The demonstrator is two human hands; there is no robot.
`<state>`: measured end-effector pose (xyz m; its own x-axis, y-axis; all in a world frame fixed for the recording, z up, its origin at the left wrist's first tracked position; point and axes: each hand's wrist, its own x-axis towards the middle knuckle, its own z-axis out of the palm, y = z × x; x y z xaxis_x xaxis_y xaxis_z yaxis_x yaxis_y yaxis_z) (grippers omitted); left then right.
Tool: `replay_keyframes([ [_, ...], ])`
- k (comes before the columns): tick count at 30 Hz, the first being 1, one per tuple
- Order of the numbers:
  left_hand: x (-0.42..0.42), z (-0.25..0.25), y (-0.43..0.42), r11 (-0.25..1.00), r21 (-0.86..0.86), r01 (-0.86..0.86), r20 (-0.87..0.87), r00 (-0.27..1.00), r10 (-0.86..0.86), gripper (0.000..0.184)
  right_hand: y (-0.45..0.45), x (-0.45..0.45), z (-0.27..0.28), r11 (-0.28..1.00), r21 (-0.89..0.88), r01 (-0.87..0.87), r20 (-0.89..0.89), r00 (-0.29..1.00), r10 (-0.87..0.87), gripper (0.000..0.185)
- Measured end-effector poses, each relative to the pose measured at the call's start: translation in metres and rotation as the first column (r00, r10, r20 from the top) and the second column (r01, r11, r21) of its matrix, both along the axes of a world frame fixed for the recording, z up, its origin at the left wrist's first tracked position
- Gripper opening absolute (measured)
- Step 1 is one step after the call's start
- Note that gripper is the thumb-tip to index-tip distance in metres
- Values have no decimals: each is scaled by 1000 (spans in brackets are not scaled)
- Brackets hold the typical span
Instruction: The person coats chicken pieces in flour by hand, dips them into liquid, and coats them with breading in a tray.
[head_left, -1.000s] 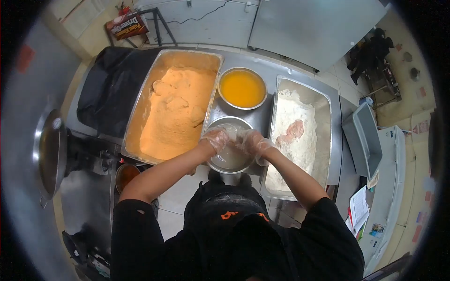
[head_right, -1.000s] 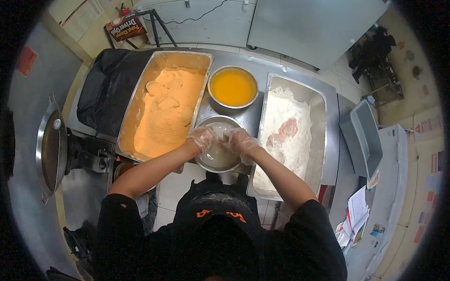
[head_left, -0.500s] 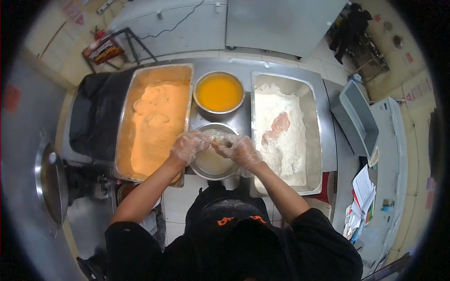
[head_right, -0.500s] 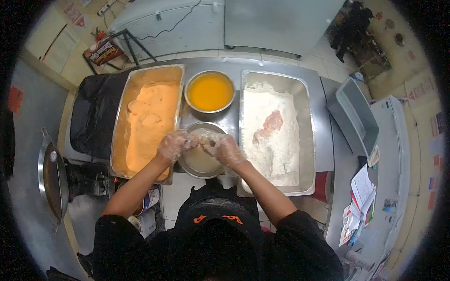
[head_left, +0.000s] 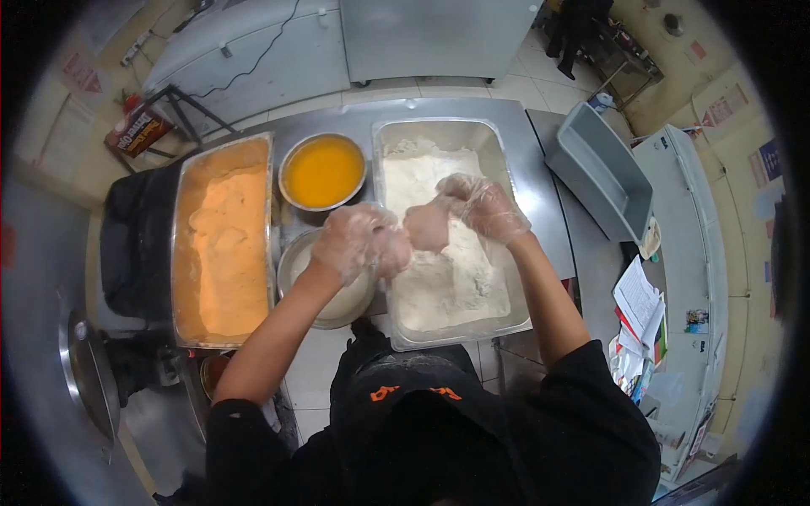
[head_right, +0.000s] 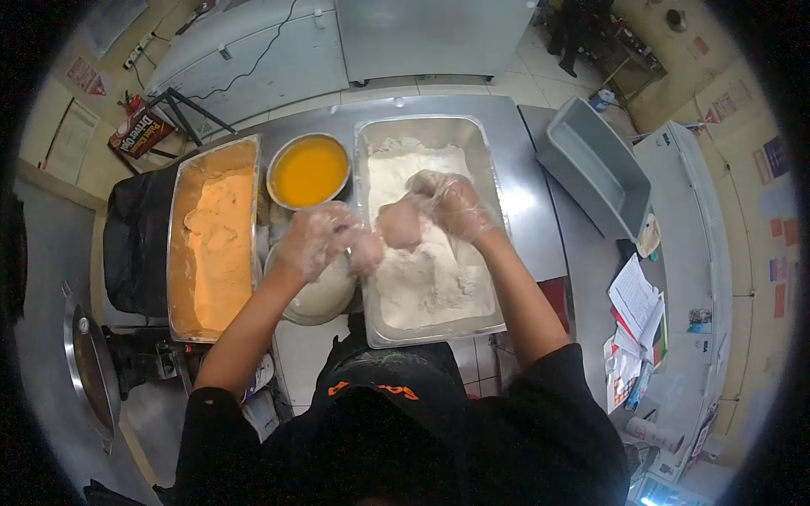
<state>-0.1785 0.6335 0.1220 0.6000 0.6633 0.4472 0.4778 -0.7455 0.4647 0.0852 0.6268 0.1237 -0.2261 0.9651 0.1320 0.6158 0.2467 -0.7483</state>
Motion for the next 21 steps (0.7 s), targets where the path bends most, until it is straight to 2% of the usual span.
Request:
replay_keyframes([
  [1,19,-13,-1,1000,1,5,4,1000,-5,12,-3,23,-27,1000,1,5,4,1000,-5,22],
  [2,39,-27,-3,984,-173,-46,102,993,64,16,-6,46,-68,996,19,91,210,973,-93,23],
  [3,54,-44,-2,935,-346,-78,185,971,149,20,-11,54,-82,973,-178,143,453,890,-48,26],
  [4,65,-65,-3,919,-386,-72,-51,997,57,25,-16,61,-96,915,-356,187,663,741,107,30],
  [5,75,-89,-7,901,-426,-79,-282,958,-50,29,-34,63,-109,916,-356,187,664,740,107,30],
  [6,83,-115,-17,778,-625,-59,-214,972,-98,34,-60,62,-131,927,-362,102,658,732,176,33],
  [8,99,-146,-48,667,-738,-103,-325,920,-217,57,-110,59,-190,995,-99,-9,742,665,80,40],
  [9,112,-154,-64,724,-671,-162,-501,818,-282,75,-115,60,-202,999,34,-37,768,641,-2,41],
  [10,122,-168,-80,718,-676,-167,-502,818,-282,75,-118,58,-204,984,168,-62,782,616,-95,42],
  [11,133,-181,-93,722,-664,-192,-533,799,-278,93,-105,63,-206,956,-293,-1,702,679,216,50],
  [12,141,-187,-100,733,-645,-216,-567,778,-270,111,-94,66,-196,725,-688,16,489,748,448,61],
  [13,144,-161,-107,633,-698,-335,-561,806,-192,129,-90,68,-172,731,-682,12,488,752,443,61],
  [15,144,-166,-110,683,-671,-288,-518,842,-154,122,-87,73,-119,617,-778,-119,307,785,538,70],
  [16,144,-168,-111,724,-647,-240,-464,877,-124,115,-90,81,-129,616,-777,-127,308,777,549,70],
  [17,143,-170,-111,721,-646,-251,-463,880,-108,115,-94,93,-147,722,-660,-207,103,927,360,69],
  [18,142,-157,-110,536,-844,0,-51,995,-80,102,-94,96,-151,771,-595,-226,-21,964,266,69],
  [19,142,-149,-109,355,-879,318,356,934,44,89,-94,97,-150,816,-523,-246,-155,969,192,69],
  [20,141,-149,-108,358,-881,310,353,934,59,89,-92,96,-150,856,-477,-200,-189,974,123,64],
  [21,140,-148,-106,334,-908,252,310,941,134,76,-89,93,-142,890,-430,-151,-228,972,54,59],
])
